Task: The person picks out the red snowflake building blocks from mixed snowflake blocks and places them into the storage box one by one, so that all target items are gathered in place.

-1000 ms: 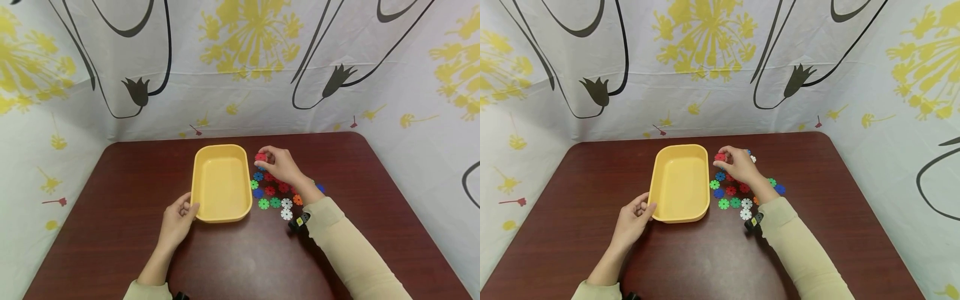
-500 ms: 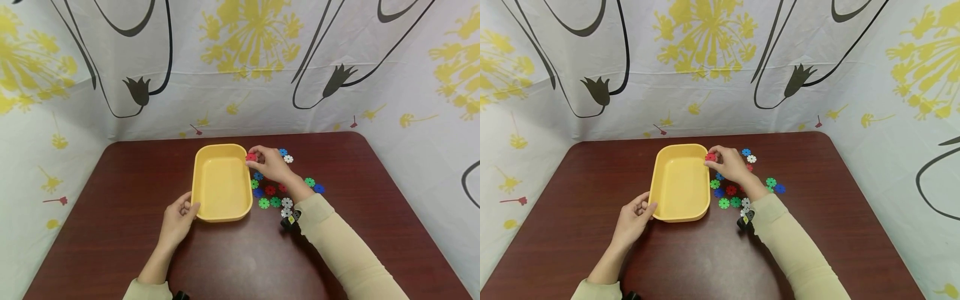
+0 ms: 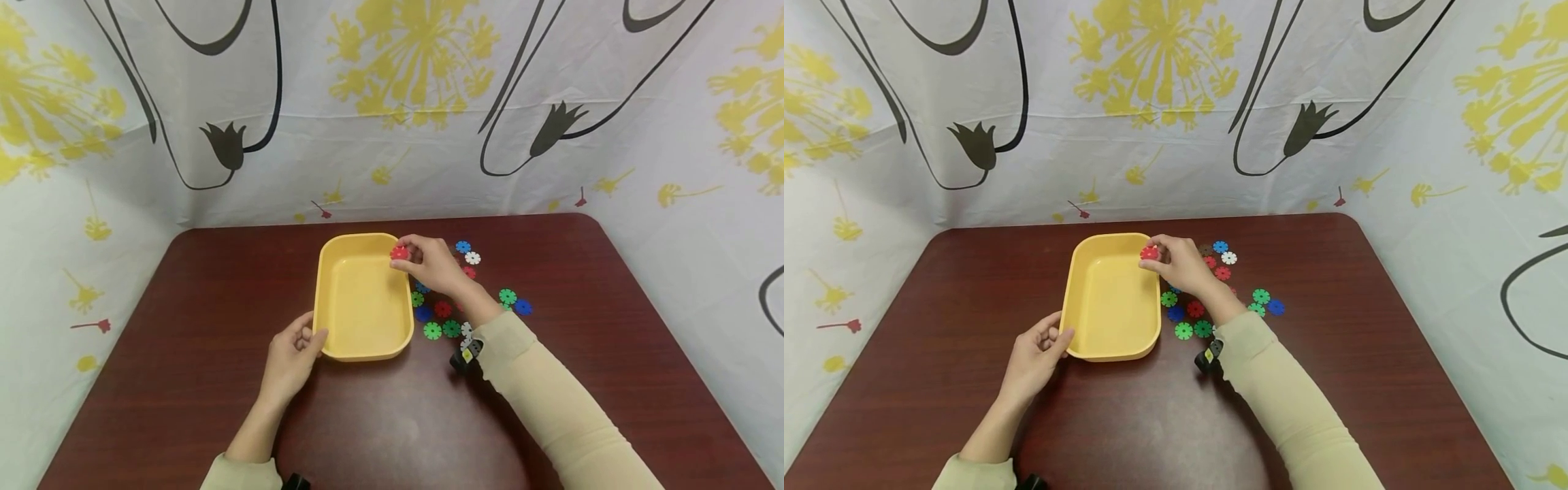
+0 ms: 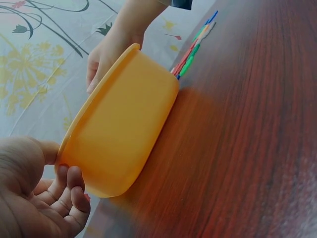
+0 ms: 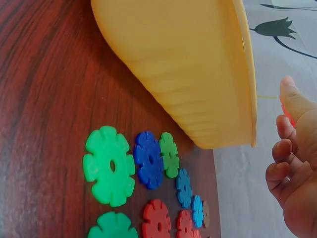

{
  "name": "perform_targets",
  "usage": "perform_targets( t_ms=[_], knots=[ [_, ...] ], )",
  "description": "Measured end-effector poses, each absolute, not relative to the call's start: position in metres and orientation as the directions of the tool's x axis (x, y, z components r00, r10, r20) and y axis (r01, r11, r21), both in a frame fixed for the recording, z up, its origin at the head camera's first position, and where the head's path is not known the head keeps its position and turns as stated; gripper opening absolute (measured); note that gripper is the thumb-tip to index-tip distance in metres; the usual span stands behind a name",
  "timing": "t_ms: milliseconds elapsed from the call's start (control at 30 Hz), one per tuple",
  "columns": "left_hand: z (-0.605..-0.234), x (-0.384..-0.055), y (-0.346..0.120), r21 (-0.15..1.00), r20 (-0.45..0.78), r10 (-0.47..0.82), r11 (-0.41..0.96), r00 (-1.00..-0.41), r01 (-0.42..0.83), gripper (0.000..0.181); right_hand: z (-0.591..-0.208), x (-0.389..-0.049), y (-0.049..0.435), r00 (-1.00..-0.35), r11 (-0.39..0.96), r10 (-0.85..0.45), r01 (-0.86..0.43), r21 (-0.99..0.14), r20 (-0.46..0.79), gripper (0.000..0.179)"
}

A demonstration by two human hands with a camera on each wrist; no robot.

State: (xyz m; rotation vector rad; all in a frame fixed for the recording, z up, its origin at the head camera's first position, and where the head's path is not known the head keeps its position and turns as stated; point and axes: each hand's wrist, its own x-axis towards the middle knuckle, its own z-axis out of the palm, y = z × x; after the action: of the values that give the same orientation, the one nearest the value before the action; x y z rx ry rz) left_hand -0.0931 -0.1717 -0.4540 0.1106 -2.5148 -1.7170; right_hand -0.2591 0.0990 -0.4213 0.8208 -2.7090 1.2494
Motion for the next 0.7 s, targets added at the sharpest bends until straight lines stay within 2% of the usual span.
perform_targets(
  t_ms=[333,700],
  knots=[
    [-0.454,-0.093,-0.172,0.936,0.028,-0.116,0.351,-0.993,-0.015,0.049,-0.419,-0.263,0.086,-0.843,0.511,-0.461,-0.507,-0.694,0.277,0.034],
    [-0.454,-0.091,-0.171,0.936,0.01,-0.128,0.35,-0.992,-0.036,0.048,-0.419,-0.264,0.069,-0.85,0.497,-0.474,-0.473,-0.727,0.229,0.032]
  ],
)
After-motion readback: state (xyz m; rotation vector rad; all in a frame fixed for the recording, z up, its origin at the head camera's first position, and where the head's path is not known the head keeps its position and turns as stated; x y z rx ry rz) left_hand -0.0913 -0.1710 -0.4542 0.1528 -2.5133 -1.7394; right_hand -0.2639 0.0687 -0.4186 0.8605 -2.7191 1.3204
